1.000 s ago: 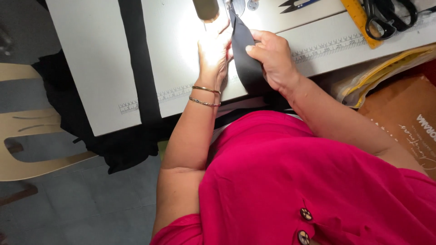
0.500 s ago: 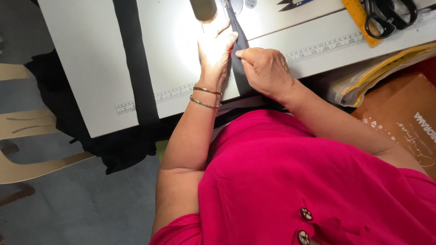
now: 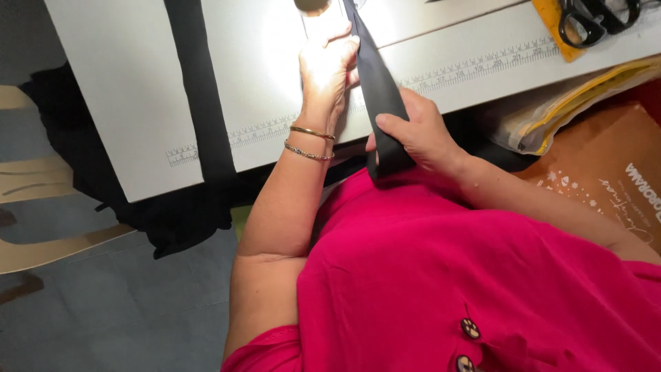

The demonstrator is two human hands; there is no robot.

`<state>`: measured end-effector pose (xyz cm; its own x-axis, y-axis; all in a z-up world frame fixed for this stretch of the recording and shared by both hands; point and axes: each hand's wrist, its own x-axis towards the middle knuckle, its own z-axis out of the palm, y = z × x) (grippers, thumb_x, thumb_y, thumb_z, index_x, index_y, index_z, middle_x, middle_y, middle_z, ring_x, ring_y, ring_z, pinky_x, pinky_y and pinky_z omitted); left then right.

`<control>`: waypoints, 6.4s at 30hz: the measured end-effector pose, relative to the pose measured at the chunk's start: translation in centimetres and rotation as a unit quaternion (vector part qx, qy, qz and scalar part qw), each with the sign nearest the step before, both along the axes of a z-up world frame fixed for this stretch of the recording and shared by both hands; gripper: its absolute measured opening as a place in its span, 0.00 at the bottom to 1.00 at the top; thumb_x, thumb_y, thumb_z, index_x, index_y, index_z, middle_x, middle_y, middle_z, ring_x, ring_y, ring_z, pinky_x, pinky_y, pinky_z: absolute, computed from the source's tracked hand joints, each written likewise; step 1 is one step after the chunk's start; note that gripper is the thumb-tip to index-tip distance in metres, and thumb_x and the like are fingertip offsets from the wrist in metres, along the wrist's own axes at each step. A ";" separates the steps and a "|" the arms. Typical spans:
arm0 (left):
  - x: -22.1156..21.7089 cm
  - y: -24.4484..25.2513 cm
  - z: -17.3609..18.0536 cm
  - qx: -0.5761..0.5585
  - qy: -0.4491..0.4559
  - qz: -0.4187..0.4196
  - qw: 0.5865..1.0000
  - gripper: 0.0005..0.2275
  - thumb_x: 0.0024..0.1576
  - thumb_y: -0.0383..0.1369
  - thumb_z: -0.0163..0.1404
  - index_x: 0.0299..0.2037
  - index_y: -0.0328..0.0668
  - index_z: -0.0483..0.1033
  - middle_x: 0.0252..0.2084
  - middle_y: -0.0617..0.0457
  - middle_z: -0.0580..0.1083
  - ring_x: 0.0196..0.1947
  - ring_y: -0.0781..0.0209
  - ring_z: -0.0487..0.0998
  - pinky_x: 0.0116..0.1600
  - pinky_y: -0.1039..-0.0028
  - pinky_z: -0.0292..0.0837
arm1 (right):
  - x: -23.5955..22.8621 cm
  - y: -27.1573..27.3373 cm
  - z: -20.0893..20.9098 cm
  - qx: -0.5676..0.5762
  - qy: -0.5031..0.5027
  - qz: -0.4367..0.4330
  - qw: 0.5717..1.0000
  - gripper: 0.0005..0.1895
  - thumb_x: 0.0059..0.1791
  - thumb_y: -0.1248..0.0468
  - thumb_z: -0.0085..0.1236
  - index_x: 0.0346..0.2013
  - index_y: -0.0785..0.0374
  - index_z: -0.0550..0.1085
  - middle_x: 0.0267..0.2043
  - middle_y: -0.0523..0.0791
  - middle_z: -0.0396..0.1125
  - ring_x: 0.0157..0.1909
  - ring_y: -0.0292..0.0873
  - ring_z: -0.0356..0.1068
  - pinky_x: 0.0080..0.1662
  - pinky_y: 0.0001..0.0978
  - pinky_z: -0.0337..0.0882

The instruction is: Sewing black fabric straps using an industrial sewing machine

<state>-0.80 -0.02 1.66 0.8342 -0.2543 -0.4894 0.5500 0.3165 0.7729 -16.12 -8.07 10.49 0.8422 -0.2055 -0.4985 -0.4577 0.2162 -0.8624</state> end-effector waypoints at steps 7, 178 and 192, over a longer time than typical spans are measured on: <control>-3.4 1.1 1.6 -0.040 -0.009 -0.016 0.999 0.25 0.55 0.26 0.53 0.65 0.26 0.68 0.18 0.56 0.65 0.11 0.73 0.58 0.12 0.82 0.52 | -4.1 0.0 -4.4 -0.251 -0.144 0.076 0.954 0.35 0.56 0.65 0.45 0.77 0.63 0.48 0.34 0.41 0.77 0.29 0.32 0.68 0.37 0.24 0.72; 2.5 3.3 1.8 0.484 -0.701 -0.106 0.512 0.11 0.54 0.25 0.51 0.45 0.50 0.77 0.43 0.52 0.73 0.37 0.46 0.73 0.34 0.58 0.67 | 7.4 -1.8 -4.8 -0.248 0.033 0.017 0.968 0.27 0.44 0.68 0.42 0.59 0.59 0.67 0.17 0.47 0.69 0.17 0.40 0.70 0.29 0.34 0.75; -2.0 4.7 3.5 0.462 -0.749 -0.115 0.461 0.04 0.59 0.24 0.45 0.35 0.42 0.73 0.36 0.52 0.69 0.32 0.51 0.67 0.44 0.62 0.64 | 7.3 -2.8 -6.4 -0.389 -0.074 0.165 0.903 0.33 0.45 0.65 0.44 0.67 0.52 0.70 0.30 0.49 0.71 0.35 0.48 0.69 0.45 0.37 0.66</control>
<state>-2.76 4.72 5.15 0.4153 -0.6809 0.6032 -0.8828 -0.4618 0.0865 -8.77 -10.84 4.10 0.9670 -0.1708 -0.1889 -0.2543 -0.6098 -0.7506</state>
